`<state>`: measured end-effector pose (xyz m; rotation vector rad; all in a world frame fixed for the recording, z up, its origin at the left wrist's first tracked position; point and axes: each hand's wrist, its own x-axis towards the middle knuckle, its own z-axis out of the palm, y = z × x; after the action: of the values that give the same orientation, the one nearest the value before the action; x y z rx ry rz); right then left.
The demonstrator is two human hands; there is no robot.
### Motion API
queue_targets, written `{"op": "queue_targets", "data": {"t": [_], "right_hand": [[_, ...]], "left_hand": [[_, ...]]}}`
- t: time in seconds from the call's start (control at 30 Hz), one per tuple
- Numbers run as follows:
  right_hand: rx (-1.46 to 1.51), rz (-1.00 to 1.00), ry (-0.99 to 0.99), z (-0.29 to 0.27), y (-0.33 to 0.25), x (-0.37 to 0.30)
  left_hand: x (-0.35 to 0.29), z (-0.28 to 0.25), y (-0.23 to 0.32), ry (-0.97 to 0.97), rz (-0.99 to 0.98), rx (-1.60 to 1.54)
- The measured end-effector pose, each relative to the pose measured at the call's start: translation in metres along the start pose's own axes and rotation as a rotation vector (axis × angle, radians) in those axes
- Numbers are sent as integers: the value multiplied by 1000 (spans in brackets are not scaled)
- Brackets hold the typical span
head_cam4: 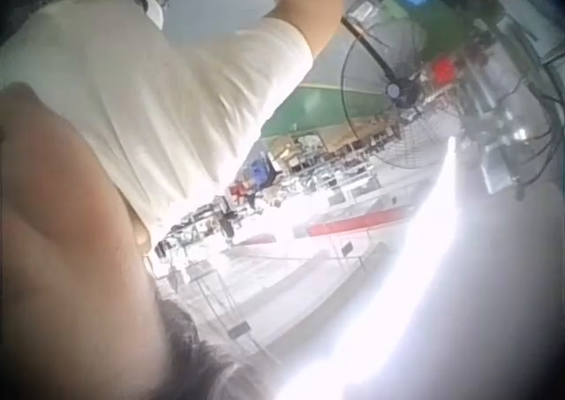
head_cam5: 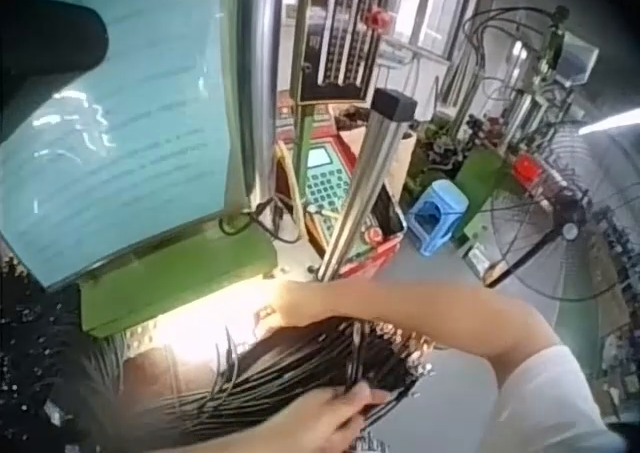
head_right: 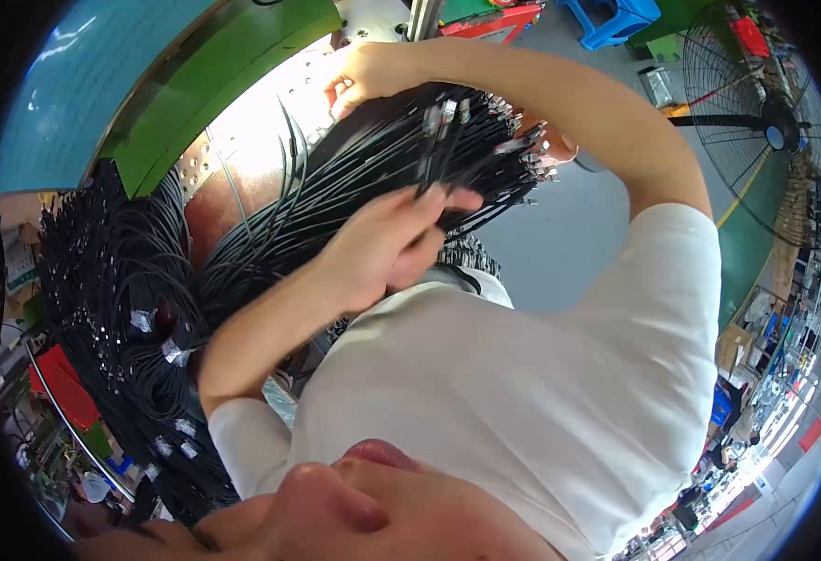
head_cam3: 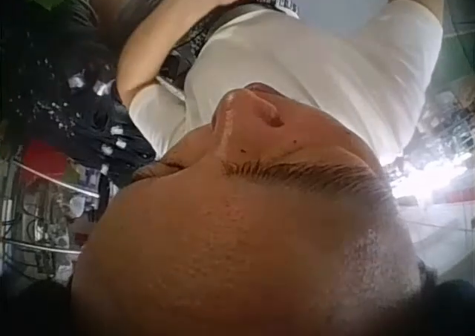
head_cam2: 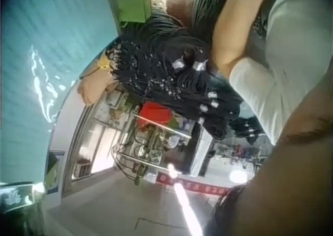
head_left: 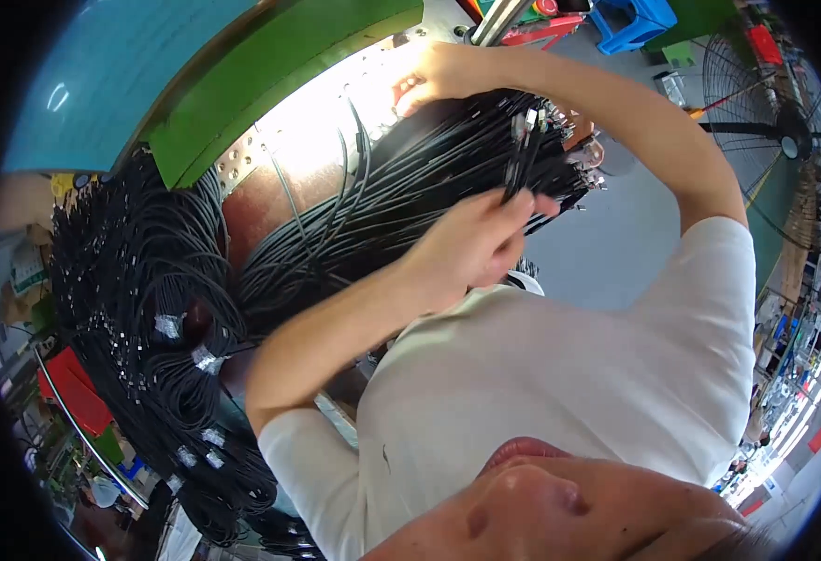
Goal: The recorder is inserting cable connectors into a fixture at a factory workstation to organize or test them.
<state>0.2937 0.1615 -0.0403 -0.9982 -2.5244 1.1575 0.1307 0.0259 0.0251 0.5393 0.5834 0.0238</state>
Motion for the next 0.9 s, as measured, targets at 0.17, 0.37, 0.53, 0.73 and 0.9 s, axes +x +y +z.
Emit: {"op": "queue_targets", "data": {"t": [0.17, 0.37, 0.53, 0.73, 0.9], "right_hand": [[-70, -150, 101, 25, -10, -17], [731, 65, 557, 61, -65, -77], [1311, 390, 485, 88, -107, -47], [1176, 310, 488, 103, -107, -41], [578, 312, 420, 88, -105, -50]], "left_hand": [[-5, -26, -66, 268, 567, 169], [6, -43, -78, 438, 642, 68], [2, -45, -77, 532, 670, 206], [-1, -49, -84, 510, 721, 92], [-8, -51, -86, 514, 768, -10]]}}
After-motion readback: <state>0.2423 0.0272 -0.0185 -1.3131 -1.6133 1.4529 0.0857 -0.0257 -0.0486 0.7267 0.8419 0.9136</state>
